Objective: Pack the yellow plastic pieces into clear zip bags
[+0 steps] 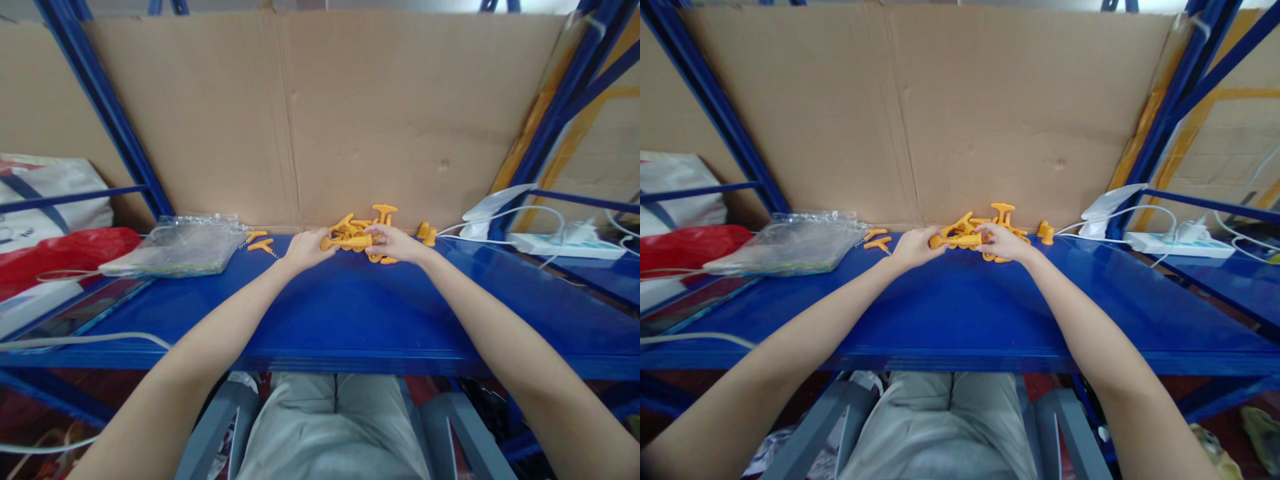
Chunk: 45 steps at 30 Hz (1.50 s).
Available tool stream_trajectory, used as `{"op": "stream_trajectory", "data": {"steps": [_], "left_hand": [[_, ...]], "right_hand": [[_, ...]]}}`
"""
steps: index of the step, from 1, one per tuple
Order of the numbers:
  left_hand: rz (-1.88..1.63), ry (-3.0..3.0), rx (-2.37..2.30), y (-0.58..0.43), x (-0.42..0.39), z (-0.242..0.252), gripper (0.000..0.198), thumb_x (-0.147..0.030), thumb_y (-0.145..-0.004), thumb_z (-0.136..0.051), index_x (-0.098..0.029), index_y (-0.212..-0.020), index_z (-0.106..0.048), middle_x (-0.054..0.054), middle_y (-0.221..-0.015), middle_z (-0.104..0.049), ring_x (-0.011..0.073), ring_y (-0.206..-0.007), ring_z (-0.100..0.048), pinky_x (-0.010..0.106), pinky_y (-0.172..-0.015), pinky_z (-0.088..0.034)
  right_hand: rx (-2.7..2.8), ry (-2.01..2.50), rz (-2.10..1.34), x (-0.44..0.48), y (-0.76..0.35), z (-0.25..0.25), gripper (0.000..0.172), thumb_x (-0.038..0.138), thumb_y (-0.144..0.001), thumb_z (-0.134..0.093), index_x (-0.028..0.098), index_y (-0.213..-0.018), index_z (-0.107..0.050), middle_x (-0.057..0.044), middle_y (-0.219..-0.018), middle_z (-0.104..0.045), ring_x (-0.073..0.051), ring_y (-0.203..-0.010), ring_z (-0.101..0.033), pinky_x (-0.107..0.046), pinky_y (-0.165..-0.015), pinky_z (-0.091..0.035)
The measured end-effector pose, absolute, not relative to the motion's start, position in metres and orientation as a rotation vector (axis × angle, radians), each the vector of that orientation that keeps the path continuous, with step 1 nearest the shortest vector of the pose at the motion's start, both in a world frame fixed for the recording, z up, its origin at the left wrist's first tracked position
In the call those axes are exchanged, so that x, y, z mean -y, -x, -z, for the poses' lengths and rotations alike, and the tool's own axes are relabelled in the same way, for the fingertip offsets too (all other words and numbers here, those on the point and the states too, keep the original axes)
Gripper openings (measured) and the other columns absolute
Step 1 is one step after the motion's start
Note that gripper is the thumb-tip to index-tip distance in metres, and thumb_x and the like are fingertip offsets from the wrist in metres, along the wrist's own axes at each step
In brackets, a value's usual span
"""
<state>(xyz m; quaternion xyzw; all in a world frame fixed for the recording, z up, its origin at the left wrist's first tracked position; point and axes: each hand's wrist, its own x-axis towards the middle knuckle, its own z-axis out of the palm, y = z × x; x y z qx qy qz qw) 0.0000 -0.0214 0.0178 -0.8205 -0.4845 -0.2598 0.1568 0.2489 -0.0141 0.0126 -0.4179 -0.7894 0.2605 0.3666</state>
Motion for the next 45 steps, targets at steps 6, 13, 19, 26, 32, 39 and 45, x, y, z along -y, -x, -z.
{"op": "stream_trajectory", "data": {"steps": [6,13,19,26,32,39,45], "left_hand": [[0.855,2.344,1.321,0.002,0.018,-0.016,0.029,-0.041,-0.081,-0.062,-0.019,-0.099,-0.066,0.007,-0.09,-0.074,0.023,-0.085,-0.07,0.026,-0.065,-0.046],[0.873,2.361,1.264,0.002,0.018,-0.015,0.029,-0.044,-0.08,-0.062,-0.02,-0.096,-0.066,0.007,-0.089,-0.074,0.0218,-0.081,-0.069,0.026,-0.063,-0.046],[0.861,2.367,1.279,0.002,0.018,-0.015,0.031,-0.047,-0.08,-0.062,-0.02,-0.095,-0.066,0.007,-0.087,-0.074,0.022,-0.08,-0.069,0.026,-0.062,-0.045],[0.891,2.363,1.282,0.003,0.017,-0.014,0.028,-0.044,-0.079,-0.063,-0.02,-0.094,-0.064,0.006,-0.087,-0.073,0.0218,-0.081,-0.069,0.026,-0.063,-0.045],[0.94,2.338,1.213,0.003,0.018,-0.013,0.027,-0.042,-0.08,-0.063,-0.02,-0.095,-0.063,0.006,-0.089,-0.073,0.0207,-0.083,-0.069,0.025,-0.065,-0.045],[0.931,2.348,1.261,0.002,0.019,-0.016,0.026,-0.042,-0.081,-0.062,-0.02,-0.095,-0.064,0.006,-0.086,-0.073,0.021,-0.081,-0.069,0.025,-0.064,-0.045],[0.943,2.348,1.235,0.002,0.015,-0.012,0.027,-0.044,-0.079,-0.062,-0.022,-0.093,-0.064,0.004,-0.083,-0.073,0.0201,-0.078,-0.068,0.025,-0.062,-0.045]], "right_hand": [[1.874,1.041,-1.077,0.021,-0.249,-0.019,0.028,0.045,-0.084,-0.065,0.017,-0.084,-0.063,-0.007,-0.078,-0.072,-0.016,-0.068,-0.069,-0.031,-0.074,-0.058],[1.726,1.194,-1.354,0.025,-0.246,-0.02,0.05,0.058,-0.093,-0.045,0.015,-0.075,-0.063,-0.011,-0.072,-0.072,-0.015,-0.063,-0.069,-0.028,-0.068,-0.059],[1.775,1.162,-1.388,0.03,-0.254,-0.025,0.029,0.042,-0.085,-0.067,0.017,-0.098,-0.061,-0.008,-0.094,-0.072,-0.013,-0.072,-0.07,-0.024,-0.066,-0.058],[1.729,1.103,-1.231,0.031,-0.251,-0.026,0.027,0.024,-0.075,-0.076,0.017,-0.094,-0.059,-0.003,-0.081,-0.071,-0.012,-0.064,-0.069,-0.026,-0.068,-0.057],[1.746,1.084,-1.337,0.031,-0.244,-0.025,0.042,0.053,-0.089,-0.056,0.015,-0.071,-0.059,-0.01,-0.068,-0.071,-0.014,-0.056,-0.066,-0.027,-0.062,-0.057],[1.825,1.148,-1.271,0.031,-0.248,-0.027,0.046,0.063,-0.088,-0.049,0.018,-0.084,-0.06,-0.008,-0.078,-0.073,-0.014,-0.056,-0.066,-0.024,-0.053,-0.054],[1.832,1.082,-1.161,0.033,-0.254,-0.03,0.04,0.03,-0.067,-0.082,0.019,-0.096,-0.056,-0.001,-0.082,-0.071,-0.013,-0.068,-0.069,-0.026,-0.062,-0.056]]}}
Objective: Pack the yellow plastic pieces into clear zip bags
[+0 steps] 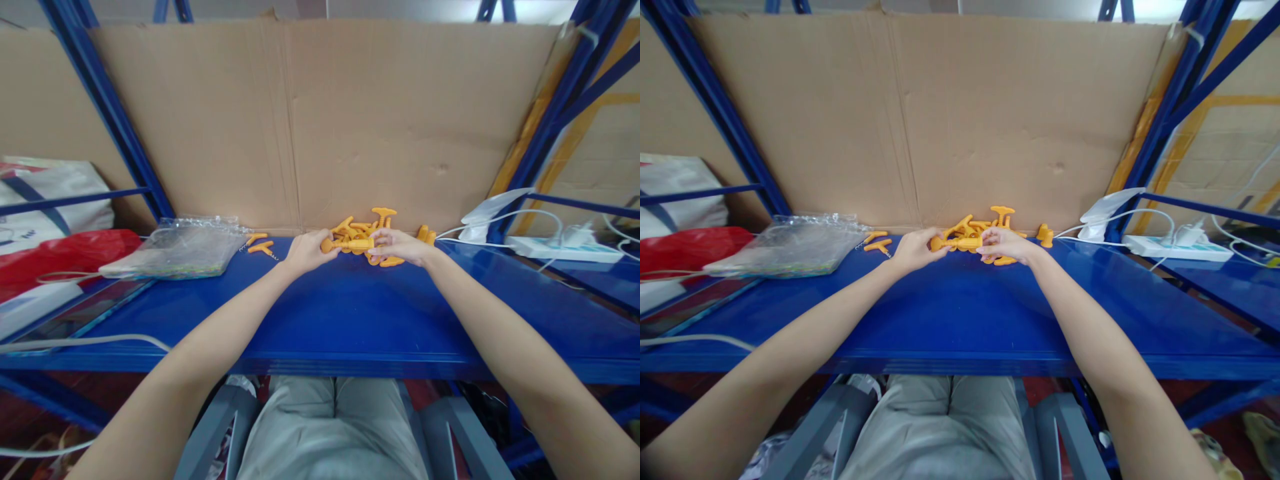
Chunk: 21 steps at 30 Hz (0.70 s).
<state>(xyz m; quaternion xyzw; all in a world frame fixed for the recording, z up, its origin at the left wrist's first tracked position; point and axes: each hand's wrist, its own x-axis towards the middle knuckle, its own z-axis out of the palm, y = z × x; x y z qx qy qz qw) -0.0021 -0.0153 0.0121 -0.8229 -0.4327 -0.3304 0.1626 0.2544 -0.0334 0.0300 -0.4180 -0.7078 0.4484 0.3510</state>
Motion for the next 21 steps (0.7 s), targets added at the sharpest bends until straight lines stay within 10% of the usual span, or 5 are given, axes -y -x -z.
{"op": "stream_trajectory", "data": {"steps": [21], "left_hand": [[0.944,2.344,1.208,0.002,0.019,-0.014,0.027,-0.043,-0.08,-0.063,-0.02,-0.094,-0.064,0.005,-0.086,-0.074,0.02,-0.079,-0.069,0.025,-0.064,-0.045]], "right_hand": [[1.823,1.14,-1.378,0.031,-0.243,-0.028,0.044,0.058,-0.088,-0.049,0.019,-0.069,-0.059,-0.008,-0.057,-0.068,-0.017,-0.051,-0.064,-0.03,-0.055,-0.055]]}}
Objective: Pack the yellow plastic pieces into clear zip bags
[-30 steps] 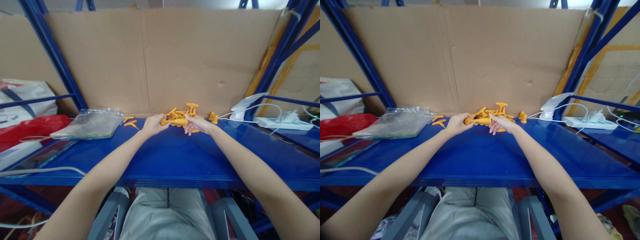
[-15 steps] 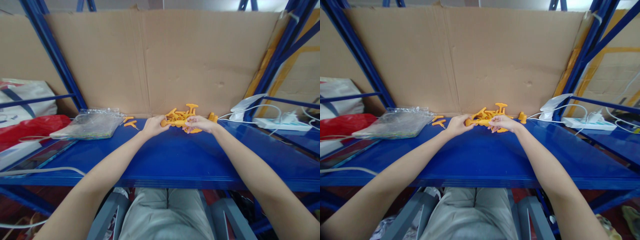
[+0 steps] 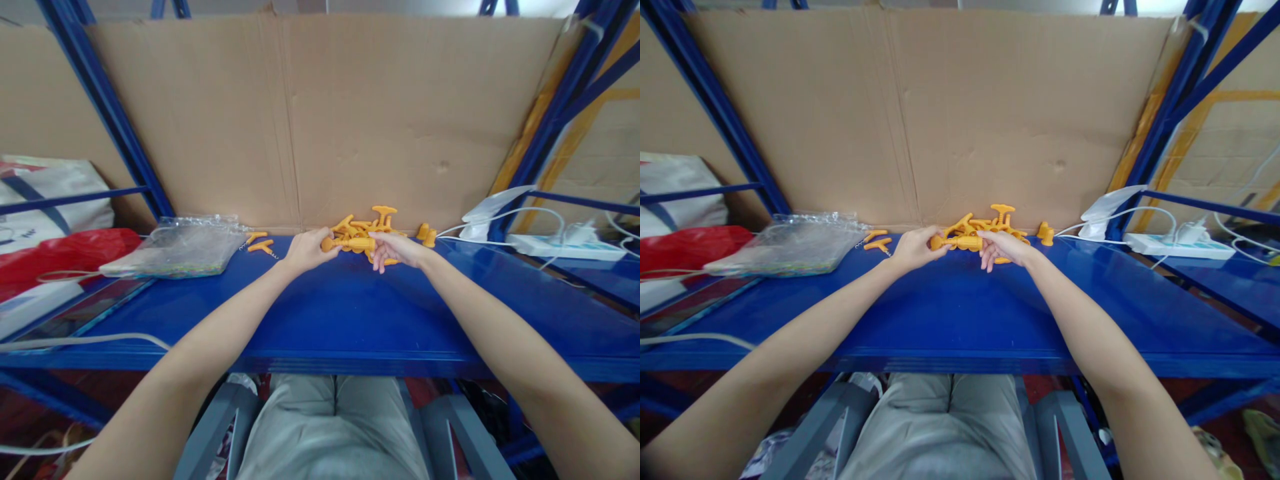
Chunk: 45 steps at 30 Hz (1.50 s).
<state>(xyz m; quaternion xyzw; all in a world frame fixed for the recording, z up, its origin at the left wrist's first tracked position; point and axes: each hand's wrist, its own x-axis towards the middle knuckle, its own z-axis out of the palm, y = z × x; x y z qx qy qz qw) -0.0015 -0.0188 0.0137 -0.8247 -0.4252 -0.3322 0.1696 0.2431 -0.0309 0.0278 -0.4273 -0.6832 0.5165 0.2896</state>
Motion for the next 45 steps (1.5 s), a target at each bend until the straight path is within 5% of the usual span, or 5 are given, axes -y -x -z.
{"op": "stream_trajectory", "data": {"steps": [10,17,23,38,45], "left_hand": [[0.898,2.337,1.209,0.001,0.022,-0.016,0.028,-0.043,-0.08,-0.063,-0.02,-0.097,-0.064,0.006,-0.09,-0.074,0.021,-0.082,-0.069,0.025,-0.063,-0.045],[0.886,2.342,1.224,0.002,0.021,-0.017,0.03,-0.043,-0.081,-0.063,-0.019,-0.098,-0.064,0.007,-0.09,-0.074,0.021,-0.082,-0.069,0.025,-0.064,-0.045],[0.893,2.31,1.207,0.005,0.015,-0.014,0.029,-0.044,-0.081,-0.061,-0.02,-0.097,-0.064,0.006,-0.089,-0.073,0.02,-0.083,-0.069,0.024,-0.063,-0.045],[0.84,2.334,1.247,0.004,0.018,-0.016,0.029,-0.044,-0.084,-0.058,-0.02,-0.098,-0.063,0.006,-0.09,-0.073,0.0207,-0.084,-0.069,0.024,-0.063,-0.045],[0.795,2.359,1.409,0.005,0.019,-0.018,0.04,-0.044,-0.09,-0.05,-0.021,-0.123,-0.047,0.004,-0.091,-0.072,0.022,-0.088,-0.07,0.027,-0.069,-0.049]], "right_hand": [[1.737,1.157,-1.478,0.024,-0.242,-0.018,0.054,0.063,-0.092,-0.037,0.02,-0.065,-0.055,-0.001,-0.046,-0.058,-0.009,-0.034,-0.048,-0.02,-0.034,-0.04],[1.751,1.25,-1.531,0.024,-0.244,-0.021,0.072,0.073,-0.09,-0.024,0.017,-0.074,-0.065,-0.007,-0.051,-0.062,-0.012,-0.041,-0.054,-0.022,-0.041,-0.046],[1.726,1.104,-1.423,0.032,-0.244,-0.026,0.03,0.05,-0.086,-0.063,0.02,-0.092,-0.064,-0.006,-0.094,-0.073,-0.012,-0.069,-0.067,-0.019,-0.056,-0.051],[1.655,1.106,-1.307,0.033,-0.237,-0.024,0.027,0.044,-0.084,-0.066,0.017,-0.081,-0.066,-0.007,-0.08,-0.072,-0.012,-0.063,-0.065,-0.027,-0.066,-0.055],[1.363,0.978,-1.333,0.031,-0.233,-0.028,0.012,0.029,-0.086,-0.063,0.018,-0.084,-0.06,-0.003,-0.071,-0.069,-0.013,-0.061,-0.065,-0.023,-0.057,-0.054]]}}
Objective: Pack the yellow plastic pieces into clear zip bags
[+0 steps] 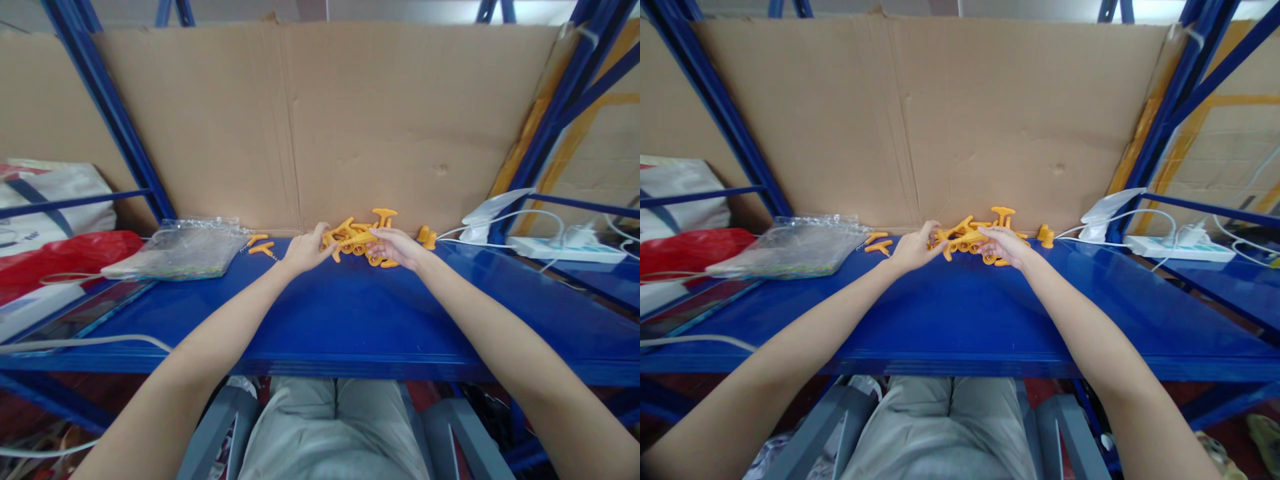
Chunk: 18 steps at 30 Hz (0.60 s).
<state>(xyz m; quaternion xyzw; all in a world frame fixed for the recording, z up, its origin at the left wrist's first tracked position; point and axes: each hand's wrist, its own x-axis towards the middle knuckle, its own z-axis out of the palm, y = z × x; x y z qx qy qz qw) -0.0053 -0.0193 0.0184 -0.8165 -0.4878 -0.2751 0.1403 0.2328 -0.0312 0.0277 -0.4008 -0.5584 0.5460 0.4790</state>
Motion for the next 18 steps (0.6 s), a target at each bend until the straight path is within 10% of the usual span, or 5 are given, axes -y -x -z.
{"op": "stream_trajectory", "data": {"steps": [9,18], "left_hand": [[0.719,2.195,1.716,0.034,-0.002,-0.02,0.037,-0.029,-0.088,-0.046,-0.019,-0.124,-0.046,0.011,-0.116,-0.065,0.0259,-0.108,-0.063,0.034,-0.087,-0.049],[0.502,1.877,2.147,0.067,-0.021,-0.007,0.054,-0.034,-0.083,-0.05,-0.013,-0.132,-0.045,0.02,-0.142,-0.046,0.0348,-0.134,-0.04,0.046,-0.102,-0.039]], "right_hand": [[1.185,0.919,-0.527,-0.001,-0.259,-0.023,0.04,0.046,-0.073,-0.072,0.024,-0.093,-0.045,0.0,-0.089,-0.064,-0.016,-0.071,-0.066,-0.03,-0.063,-0.053],[1.52,1.568,0.328,0.003,-0.281,0.003,0.033,0.03,-0.084,-0.053,0.018,-0.114,-0.051,-0.015,-0.109,-0.067,-0.03,-0.097,-0.063,-0.047,-0.085,-0.046]]}}
